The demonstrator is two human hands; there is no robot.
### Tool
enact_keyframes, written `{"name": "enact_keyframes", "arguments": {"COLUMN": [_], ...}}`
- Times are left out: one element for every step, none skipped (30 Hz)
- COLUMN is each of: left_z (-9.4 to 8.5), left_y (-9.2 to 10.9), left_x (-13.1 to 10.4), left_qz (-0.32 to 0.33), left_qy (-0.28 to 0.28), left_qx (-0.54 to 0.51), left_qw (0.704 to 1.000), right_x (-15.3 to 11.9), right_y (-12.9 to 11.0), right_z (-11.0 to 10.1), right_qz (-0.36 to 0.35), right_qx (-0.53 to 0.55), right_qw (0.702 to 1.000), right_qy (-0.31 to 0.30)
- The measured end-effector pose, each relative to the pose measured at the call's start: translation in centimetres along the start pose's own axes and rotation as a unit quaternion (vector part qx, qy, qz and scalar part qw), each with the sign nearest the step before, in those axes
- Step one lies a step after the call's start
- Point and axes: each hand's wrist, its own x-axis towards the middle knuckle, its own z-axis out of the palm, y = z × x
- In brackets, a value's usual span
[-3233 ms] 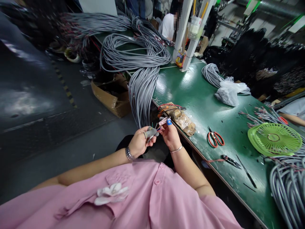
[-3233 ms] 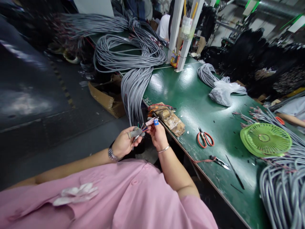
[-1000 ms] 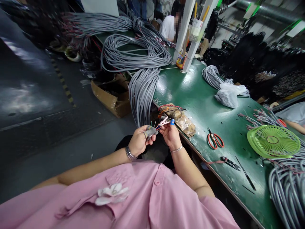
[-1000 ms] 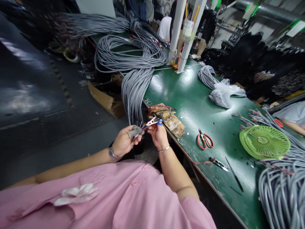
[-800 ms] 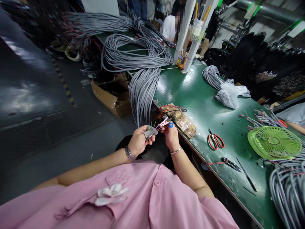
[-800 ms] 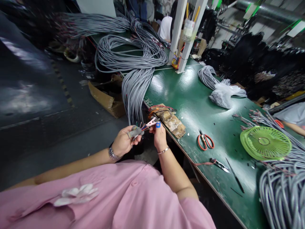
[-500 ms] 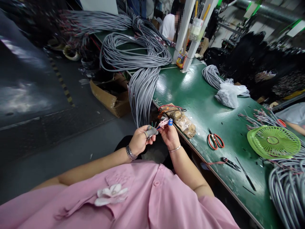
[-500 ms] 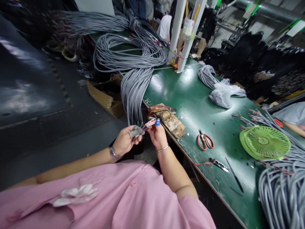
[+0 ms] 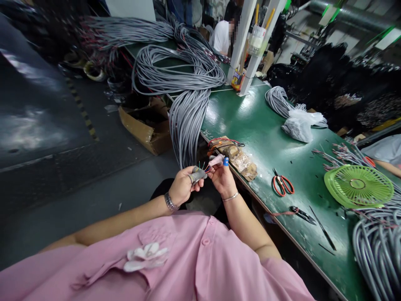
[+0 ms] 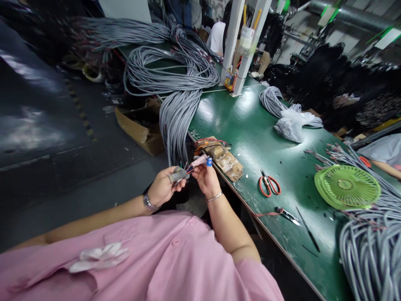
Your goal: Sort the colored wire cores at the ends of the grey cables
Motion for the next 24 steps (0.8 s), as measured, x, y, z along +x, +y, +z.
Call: {"name": "enact_keyframes", "arguments": {"left_z": [-0.1, -0.2, -0.3, -0.4, -0.5, -0.6, -0.7, -0.8, -0.8, -0.9, -0.9, -0.9, -1.0, -1.0, -1.1, -1.1, -1.1, -1.0, -1.0, -1.0, -0.9, -0.9, -0.9, -0.9], "left_y": [0.0, 0.0, -0.1, -0.1, -0.2, -0.2, -0.2, -0.3, -0.3, -0.3, -0.3, -0.4, -0.4, -0.4, -0.5, -0.5, -0.6, -0.7, -0.8, -0.9, -0.9, -0.9, -0.8, -0.7], "left_x": [-0.1, -0.2, -0.4, -0.5, -0.6, -0.7, -0.9, -1.0, -1.1, -1.2, -1.3, -1.3, -1.4, -1.4, -1.3, -1.3, -1.2, -1.2, -1.2, -1.1, -1.1, -1.1, -1.0, -1.0], "left_qz": [0.002, 0.004, 0.004, 0.003, 0.002, 0.003, 0.005, 0.01, 0.016, 0.022, 0.029, 0.034, 0.038, 0.038, 0.032, 0.022, 0.007, -0.011, -0.029, -0.044, -0.054, -0.061, -0.064, -0.065], "left_qy": [-0.002, -0.002, -0.003, -0.002, -0.002, -0.001, 0.0, -0.001, -0.004, -0.006, -0.01, -0.015, -0.022, -0.03, -0.042, -0.057, -0.075, -0.092, -0.106, -0.116, -0.12, -0.12, -0.115, -0.107], "left_qx": [0.005, 0.01, 0.015, 0.019, 0.023, 0.028, 0.036, 0.045, 0.055, 0.067, 0.079, 0.092, 0.108, 0.125, 0.143, 0.157, 0.165, 0.168, 0.168, 0.165, 0.161, 0.155, 0.147, 0.133], "left_qw": [1.0, 1.0, 1.0, 1.0, 1.0, 1.0, 0.999, 0.999, 0.998, 0.998, 0.996, 0.995, 0.993, 0.991, 0.988, 0.986, 0.983, 0.981, 0.98, 0.978, 0.978, 0.979, 0.98, 0.983], "right_x": [-0.1, -0.2, -0.4, -0.6, -0.9, -1.2, -1.5, -1.9, -2.2, -2.5, -2.8, -2.9, -3.0, -3.1, -3.1, -3.2, -3.2, -3.2, -3.2, -3.2, -3.2, -3.2, -3.2, -3.3], "right_y": [0.0, -0.1, -0.1, -0.2, -0.3, -0.5, -0.6, -0.7, -0.8, -0.9, -0.9, -1.0, -1.0, -1.1, -1.1, -1.0, -1.0, -1.0, -1.0, -0.9, -0.9, -0.9, -0.9, -0.9], "right_z": [-0.2, -0.4, -0.5, -0.7, -0.9, -0.9, -1.0, -0.9, -0.8, -0.6, -0.4, -0.2, 0.0, 0.2, 0.4, 0.5, 0.5, 0.6, 0.6, 0.6, 0.6, 0.5, 0.5, 0.4], "right_qz": [0.009, 0.019, 0.031, 0.045, 0.057, 0.066, 0.071, 0.071, 0.066, 0.058, 0.044, 0.026, 0.005, -0.017, -0.035, -0.047, -0.052, -0.053, -0.051, -0.049, -0.047, -0.049, -0.054, -0.058], "right_qx": [-0.001, -0.007, -0.017, -0.032, -0.052, -0.076, -0.103, -0.13, -0.158, -0.187, -0.216, -0.241, -0.262, -0.279, -0.291, -0.302, -0.314, -0.328, -0.343, -0.358, -0.367, -0.369, -0.364, -0.355], "right_qw": [1.0, 1.0, 0.999, 0.998, 0.997, 0.994, 0.991, 0.987, 0.983, 0.978, 0.974, 0.969, 0.964, 0.959, 0.955, 0.951, 0.946, 0.941, 0.935, 0.929, 0.925, 0.924, 0.926, 0.929], "right_qy": [-0.005, -0.01, -0.016, -0.022, -0.029, -0.038, -0.049, -0.058, -0.064, -0.065, -0.062, -0.056, -0.05, -0.047, -0.049, -0.054, -0.061, -0.07, -0.078, -0.083, -0.086, -0.086, -0.085, -0.082]}}
